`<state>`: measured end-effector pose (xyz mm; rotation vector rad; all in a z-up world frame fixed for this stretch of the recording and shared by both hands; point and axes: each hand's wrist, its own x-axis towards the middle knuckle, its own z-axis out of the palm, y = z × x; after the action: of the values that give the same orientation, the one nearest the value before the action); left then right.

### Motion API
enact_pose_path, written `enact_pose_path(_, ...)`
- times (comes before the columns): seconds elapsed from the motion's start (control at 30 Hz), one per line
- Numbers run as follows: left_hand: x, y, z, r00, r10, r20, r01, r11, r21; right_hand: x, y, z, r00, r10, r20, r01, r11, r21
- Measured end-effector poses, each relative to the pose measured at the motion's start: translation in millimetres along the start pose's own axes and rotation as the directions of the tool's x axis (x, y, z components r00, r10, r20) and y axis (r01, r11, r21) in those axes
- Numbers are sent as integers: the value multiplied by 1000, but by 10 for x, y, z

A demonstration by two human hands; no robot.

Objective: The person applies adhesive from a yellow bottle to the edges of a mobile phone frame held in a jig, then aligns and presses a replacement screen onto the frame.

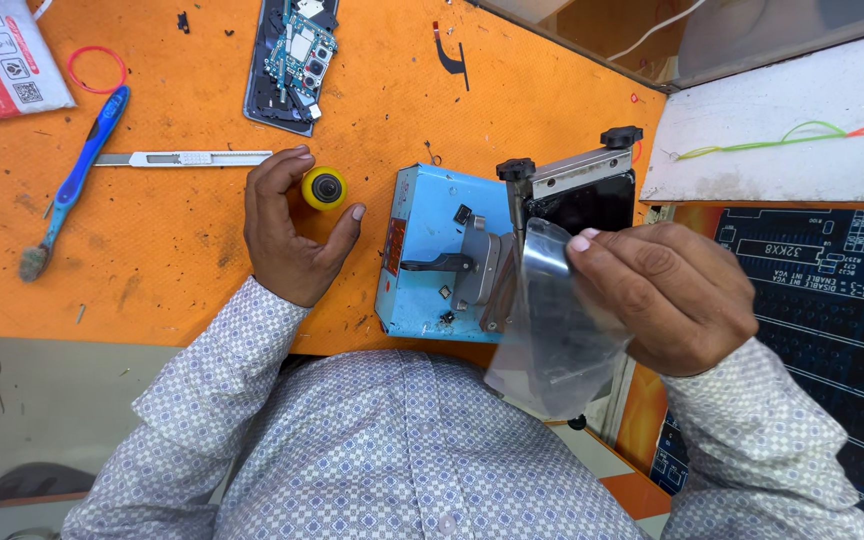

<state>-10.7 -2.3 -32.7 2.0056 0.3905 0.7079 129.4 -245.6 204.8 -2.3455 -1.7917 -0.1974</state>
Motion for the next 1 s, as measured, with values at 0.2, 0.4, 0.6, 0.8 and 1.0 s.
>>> enact_pose_path(0.2, -60, -21, 11, 999, 5, -38, -3, 998, 55, 18, -61, 86, 992, 9, -128, 3, 996, 88)
enact_pose_path(0.4, 22, 51, 38, 998, -20, -63, 21, 1000, 23, 166, -130, 124, 970, -57, -235, 70, 996, 48)
enact_pose_path(0.6, 16, 28, 42, 998, 7, -59, -4, 999, 41, 147, -216, 134, 972, -73, -224, 58, 996, -71)
enact_pose_path(0.8, 35, -6, 67, 996, 60, -73, -54, 995, 78, 146, -294, 126, 960, -76, -269, 46, 992, -118)
enact_pose_path(1.0, -43, -31, 53, 999, 9, -33, -8, 1000, 26, 45, -287, 190, 969, -101, -226, 74, 989, -126)
